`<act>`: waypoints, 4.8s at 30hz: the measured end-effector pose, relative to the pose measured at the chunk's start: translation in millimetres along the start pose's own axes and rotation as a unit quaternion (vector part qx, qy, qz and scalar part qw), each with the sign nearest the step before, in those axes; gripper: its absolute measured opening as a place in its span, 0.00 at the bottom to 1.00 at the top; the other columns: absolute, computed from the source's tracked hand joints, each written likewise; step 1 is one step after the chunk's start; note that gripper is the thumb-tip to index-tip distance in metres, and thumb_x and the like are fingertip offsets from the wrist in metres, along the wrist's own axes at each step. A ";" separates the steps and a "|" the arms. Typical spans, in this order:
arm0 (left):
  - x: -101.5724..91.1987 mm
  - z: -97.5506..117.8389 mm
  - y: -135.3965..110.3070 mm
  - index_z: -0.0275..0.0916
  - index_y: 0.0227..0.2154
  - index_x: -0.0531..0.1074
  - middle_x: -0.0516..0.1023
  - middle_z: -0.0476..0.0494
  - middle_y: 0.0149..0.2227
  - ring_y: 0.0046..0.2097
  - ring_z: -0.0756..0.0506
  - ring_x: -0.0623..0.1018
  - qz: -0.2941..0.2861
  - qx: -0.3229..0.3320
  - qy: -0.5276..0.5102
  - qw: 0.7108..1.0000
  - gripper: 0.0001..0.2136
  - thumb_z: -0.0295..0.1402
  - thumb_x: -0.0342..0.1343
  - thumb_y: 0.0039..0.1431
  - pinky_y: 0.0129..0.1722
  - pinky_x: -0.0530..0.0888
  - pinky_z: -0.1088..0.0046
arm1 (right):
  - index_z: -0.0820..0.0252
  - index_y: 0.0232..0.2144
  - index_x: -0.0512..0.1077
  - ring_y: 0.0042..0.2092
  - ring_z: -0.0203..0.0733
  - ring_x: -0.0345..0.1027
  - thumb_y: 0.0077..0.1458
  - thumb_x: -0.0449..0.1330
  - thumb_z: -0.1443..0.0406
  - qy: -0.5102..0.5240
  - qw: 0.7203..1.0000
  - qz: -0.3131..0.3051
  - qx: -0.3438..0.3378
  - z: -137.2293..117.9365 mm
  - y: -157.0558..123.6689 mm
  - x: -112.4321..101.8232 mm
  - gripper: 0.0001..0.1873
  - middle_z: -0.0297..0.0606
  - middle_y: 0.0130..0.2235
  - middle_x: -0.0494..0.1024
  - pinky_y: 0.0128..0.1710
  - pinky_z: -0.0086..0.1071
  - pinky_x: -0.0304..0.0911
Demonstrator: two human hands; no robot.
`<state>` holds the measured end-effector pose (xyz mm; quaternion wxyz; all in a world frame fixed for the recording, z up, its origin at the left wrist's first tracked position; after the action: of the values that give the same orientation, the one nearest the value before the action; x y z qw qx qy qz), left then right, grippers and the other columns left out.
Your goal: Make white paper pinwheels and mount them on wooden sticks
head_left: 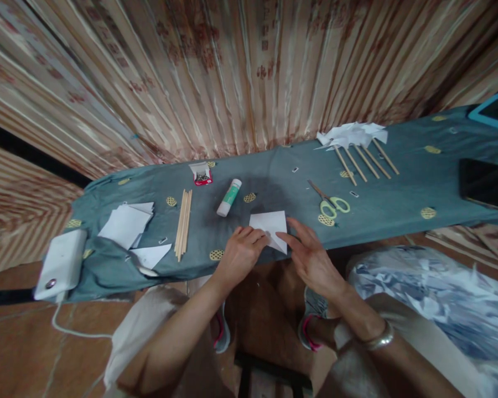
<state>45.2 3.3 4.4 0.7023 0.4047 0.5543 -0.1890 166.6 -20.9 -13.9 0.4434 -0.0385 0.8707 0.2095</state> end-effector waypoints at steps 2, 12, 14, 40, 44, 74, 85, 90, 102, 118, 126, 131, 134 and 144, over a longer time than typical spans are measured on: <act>0.1 3.4 -4.7 0.36 0.38 0.74 0.78 0.45 0.39 0.39 0.45 0.74 0.001 0.013 -0.021 1.000 0.08 0.28 0.49 0.65 0.38 0.68 0.67 | 0.58 0.52 0.70 0.67 0.56 0.44 0.58 0.47 0.75 -0.038 0.999 0.003 -0.018 0.6 1.1 -1.7 0.23 0.48 0.67 0.52 0.59 0.57 0.54; 1.7 -15.6 -24.7 0.36 0.38 0.77 0.78 0.42 0.36 0.40 0.46 0.75 0.017 -0.096 -0.202 0.975 0.08 0.30 0.52 0.63 0.42 0.73 0.68 | 0.56 0.35 0.78 0.65 0.54 0.51 0.60 0.55 0.61 0.049 0.998 -0.021 0.027 19.3 4.8 2.3 0.11 0.46 0.61 0.64 0.61 0.53 0.54; 4.7 -24.7 -26.5 0.36 0.35 0.77 0.78 0.43 0.35 0.40 0.46 0.75 0.023 -0.144 -0.236 0.961 0.08 0.31 0.53 0.62 0.42 0.73 0.68 | 0.57 0.32 0.77 0.64 0.53 0.54 0.59 0.56 0.60 0.074 0.996 -0.013 0.054 25.1 9.0 3.5 0.12 0.46 0.60 0.66 0.61 0.53 0.54; 33.7 29.2 -36.9 0.28 0.63 0.52 0.55 0.33 0.66 0.69 0.39 0.47 -0.119 -0.018 0.008 0.993 0.27 0.37 0.47 0.64 0.65 0.51 0.53 | 0.58 0.21 0.70 0.61 0.57 0.58 0.56 0.56 0.53 0.059 0.988 0.032 0.137 42.2 26.2 11.6 0.18 0.51 0.57 0.69 0.59 0.53 0.54; 36.1 24.9 -36.2 0.29 0.63 0.51 0.52 0.32 0.67 0.69 0.38 0.46 -0.128 -0.025 -0.002 0.991 0.29 0.37 0.48 0.64 0.66 0.50 0.53 | 0.57 0.21 0.69 0.61 0.57 0.58 0.56 0.57 0.54 0.062 0.988 0.042 0.135 43.2 25.4 11.4 0.17 0.49 0.56 0.70 0.59 0.53 0.54; 38.8 19.0 -34.2 0.28 0.64 0.48 0.53 0.30 0.67 0.69 0.39 0.49 -0.146 -0.037 -0.021 0.988 0.32 0.38 0.51 0.62 0.66 0.50 0.52 | 0.56 0.20 0.67 0.58 0.58 0.60 0.55 0.58 0.56 0.059 0.985 0.066 0.145 43.3 27.2 13.1 0.16 0.48 0.55 0.71 0.57 0.54 0.56; 39.5 18.2 -34.1 0.29 0.64 0.49 0.53 0.31 0.67 0.69 0.39 0.50 -0.147 -0.037 -0.025 0.988 0.32 0.38 0.51 0.62 0.66 0.50 0.52 | 0.55 0.22 0.67 0.59 0.57 0.60 0.54 0.59 0.55 0.050 0.986 0.064 0.145 41.1 27.0 11.8 0.14 0.49 0.55 0.71 0.57 0.53 0.57; 39.3 18.4 -34.2 0.30 0.64 0.49 0.53 0.30 0.67 0.68 0.38 0.50 -0.141 -0.037 -0.027 0.989 0.31 0.37 0.50 0.62 0.65 0.50 0.51 | 0.56 0.25 0.67 0.61 0.58 0.57 0.51 0.61 0.54 0.053 0.985 0.061 0.152 38.6 24.2 11.6 0.13 0.51 0.57 0.69 0.58 0.53 0.55; 36.1 13.7 -39.0 0.31 0.64 0.51 0.52 0.34 0.67 0.68 0.40 0.51 -0.155 -0.040 -0.019 0.987 0.31 0.38 0.52 0.62 0.66 0.51 0.54 | 0.57 0.30 0.69 0.63 0.59 0.53 0.55 0.58 0.53 0.035 0.988 0.064 0.137 44.2 13.9 11.4 0.14 0.52 0.59 0.65 0.60 0.55 0.52; 8.0 -6.4 -87.0 0.30 0.61 0.58 0.58 0.34 0.65 0.66 0.39 0.58 -0.153 -0.104 0.025 0.982 0.26 0.32 0.52 0.61 0.64 0.59 0.58 | 0.58 0.31 0.69 0.62 0.58 0.55 0.59 0.52 0.54 0.022 0.991 0.065 0.112 58.4 1.5 3.0 0.15 0.54 0.57 0.67 0.61 0.54 0.50; 4.5 -2.9 -87.8 0.29 0.60 0.58 0.59 0.32 0.65 0.66 0.38 0.58 -0.144 -0.126 0.023 0.981 0.26 0.33 0.51 0.61 0.63 0.58 0.56 | 0.58 0.41 0.72 0.61 0.53 0.59 0.61 0.50 0.56 0.075 0.988 0.052 0.122 48.0 2.3 -5.9 0.16 0.51 0.56 0.69 0.61 0.52 0.52; 1.3 -3.1 -85.2 0.31 0.59 0.60 0.61 0.30 0.64 0.65 0.38 0.60 -0.131 -0.133 -0.003 0.982 0.24 0.34 0.51 0.61 0.62 0.60 0.54 | 0.58 0.39 0.74 0.63 0.56 0.54 0.54 0.58 0.57 0.095 0.987 0.017 0.130 41.8 5.1 3.6 0.14 0.50 0.59 0.66 0.61 0.52 0.50; -1.5 -9.6 -83.5 0.33 0.59 0.61 0.63 0.31 0.62 0.64 0.38 0.62 -0.107 -0.168 -0.070 0.978 0.23 0.34 0.50 0.62 0.62 0.61 0.53 | 0.58 0.30 0.73 0.61 0.57 0.59 0.51 0.58 0.60 0.106 0.985 0.024 0.132 41.9 8.9 5.1 0.08 0.51 0.58 0.68 0.59 0.53 0.52; 2.6 -56.7 -69.2 0.33 0.45 0.76 0.80 0.36 0.44 0.45 0.41 0.77 0.045 -0.449 -0.575 0.682 0.27 0.51 0.58 0.51 0.45 0.71 0.67 | 0.56 0.29 0.74 0.63 0.51 0.57 0.50 0.58 0.64 0.189 0.976 0.067 0.087 10.9 32.0 -4.6 0.04 0.45 0.59 0.67 0.61 0.50 0.51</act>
<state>-38.9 6.3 -26.1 0.9882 -0.1228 0.0409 -0.0817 169.5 12.0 -5.4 0.2577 0.0203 0.9541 0.1513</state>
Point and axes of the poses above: each hand's wrist, its own y-axis towards the middle knuckle, its own x-axis out of the palm, z = x × y, the point moved 8 cm from there along y, towards the middle knuckle
